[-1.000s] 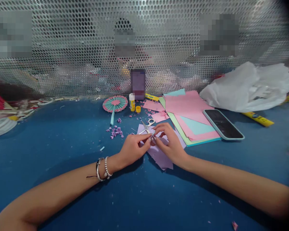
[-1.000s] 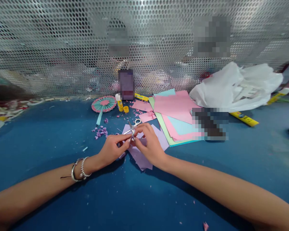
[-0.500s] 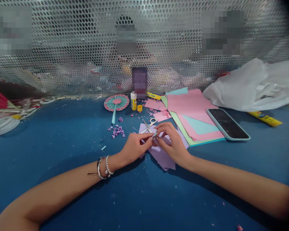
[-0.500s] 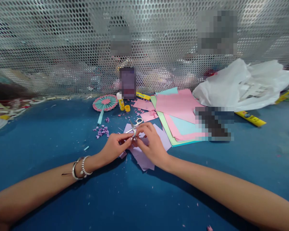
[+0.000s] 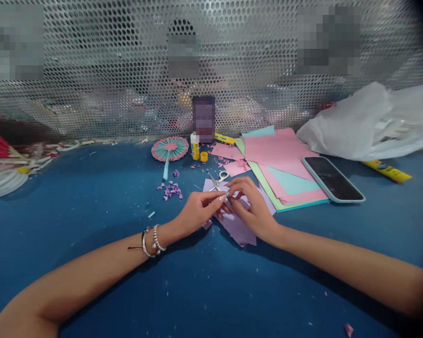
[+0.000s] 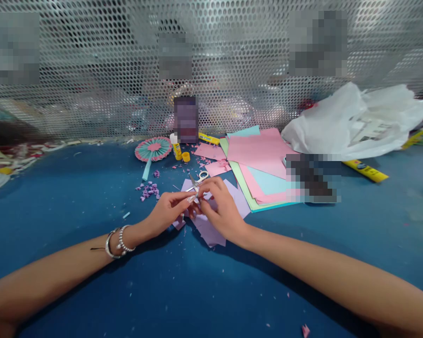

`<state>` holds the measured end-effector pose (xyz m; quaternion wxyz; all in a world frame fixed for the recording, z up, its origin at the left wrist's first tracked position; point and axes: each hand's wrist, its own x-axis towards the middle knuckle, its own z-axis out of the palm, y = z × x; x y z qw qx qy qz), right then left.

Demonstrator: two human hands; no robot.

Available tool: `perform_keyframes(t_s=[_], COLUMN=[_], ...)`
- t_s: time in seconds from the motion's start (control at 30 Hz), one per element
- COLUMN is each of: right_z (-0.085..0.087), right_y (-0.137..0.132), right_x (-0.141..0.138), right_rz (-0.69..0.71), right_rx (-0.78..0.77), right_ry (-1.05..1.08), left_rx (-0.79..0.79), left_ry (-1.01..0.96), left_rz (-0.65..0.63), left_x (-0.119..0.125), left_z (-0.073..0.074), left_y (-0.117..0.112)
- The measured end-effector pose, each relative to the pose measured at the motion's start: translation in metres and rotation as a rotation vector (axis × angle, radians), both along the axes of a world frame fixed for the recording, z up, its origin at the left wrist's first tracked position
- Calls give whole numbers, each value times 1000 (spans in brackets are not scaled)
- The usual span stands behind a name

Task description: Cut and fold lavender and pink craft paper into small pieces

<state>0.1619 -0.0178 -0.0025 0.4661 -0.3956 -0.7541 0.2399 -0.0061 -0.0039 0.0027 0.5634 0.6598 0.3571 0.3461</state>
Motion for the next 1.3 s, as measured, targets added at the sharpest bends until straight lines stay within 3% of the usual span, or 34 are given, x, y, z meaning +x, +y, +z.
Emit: perform_keyframes(t_s=[0.27, 0.57, 1.1, 1.3], right_z=[-3, -2, -3, -2], right_y=[0, 0, 1, -1], right_x=[0, 0, 2, 1], right_rz=[-47, -64, -100, -58], right_rx=[-49, -30, 53, 81], right_ry=[42, 22, 3, -95], left_rx=[48, 152, 141, 141], left_ry=[-40, 82, 89, 89], left_rz=[-22, 45, 47, 140], left_x=[-2, -2, -1, -3], left_z=[-5, -5, -4, -4], left_y=[2, 0, 1, 1])
